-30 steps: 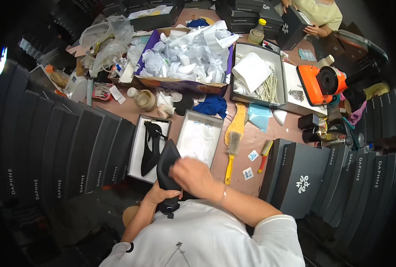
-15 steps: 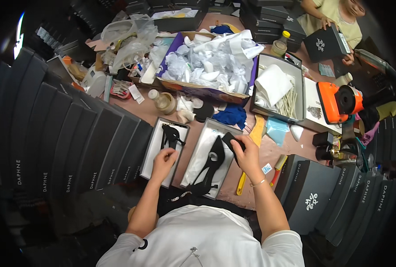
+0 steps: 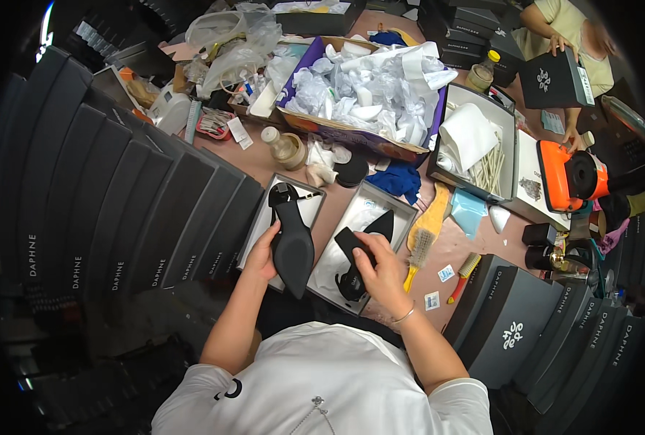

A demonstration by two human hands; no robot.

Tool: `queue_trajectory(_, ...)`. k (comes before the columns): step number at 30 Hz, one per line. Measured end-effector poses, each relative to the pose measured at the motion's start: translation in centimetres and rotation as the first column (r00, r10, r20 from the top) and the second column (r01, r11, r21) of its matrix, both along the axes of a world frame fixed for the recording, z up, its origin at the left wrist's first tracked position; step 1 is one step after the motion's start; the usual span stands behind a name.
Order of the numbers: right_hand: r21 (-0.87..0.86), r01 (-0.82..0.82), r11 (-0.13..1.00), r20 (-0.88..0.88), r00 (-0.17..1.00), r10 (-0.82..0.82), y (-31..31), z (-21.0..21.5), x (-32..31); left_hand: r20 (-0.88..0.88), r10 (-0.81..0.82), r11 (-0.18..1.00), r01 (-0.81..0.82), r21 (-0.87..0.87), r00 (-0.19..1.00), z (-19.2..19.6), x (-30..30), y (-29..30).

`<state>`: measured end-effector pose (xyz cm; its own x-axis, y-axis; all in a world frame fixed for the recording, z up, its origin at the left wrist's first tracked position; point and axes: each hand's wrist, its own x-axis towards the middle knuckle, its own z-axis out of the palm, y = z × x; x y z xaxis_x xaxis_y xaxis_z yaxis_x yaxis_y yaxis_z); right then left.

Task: Clean shoes with a brush and pack them into boxes with tissue paper.

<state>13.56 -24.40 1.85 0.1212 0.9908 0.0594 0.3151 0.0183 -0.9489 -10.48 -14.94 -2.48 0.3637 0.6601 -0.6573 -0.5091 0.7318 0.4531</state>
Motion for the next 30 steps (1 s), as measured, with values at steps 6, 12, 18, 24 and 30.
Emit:
queue_trajectory(6,0.353,-0.311,0.882,0.481,0.869,0.114,-1.5,1.5,-4.0,0.150,0.028,0.999,-0.030,0.014,0.988,1.7,3.9,-4.1)
queue_trajectory(12,0.334,-0.229,0.914,0.462,0.885,0.053,-1.8,2.5,-4.5,0.087,0.059,0.994,-0.067,0.085,0.994,2.9,4.6,-6.3)
queue_trajectory(18,0.036,-0.559,0.828,0.053,0.829,0.557,-6.9,1.3,-1.2,0.108,0.069,0.993,-0.079,0.091,0.992,2.1,3.0,-5.2)
queue_trajectory(24,0.051,-0.128,0.990,-0.014,0.991,0.129,-5.5,2.9,3.0,0.226,0.036,0.997,-0.049,0.053,0.973,4.1,2.9,-5.4)
queue_trajectory(30,0.292,-0.132,0.947,0.288,0.957,0.045,-2.7,4.0,-2.9,0.200,0.043,0.997,-0.055,0.052,0.979,4.2,4.3,-6.3)
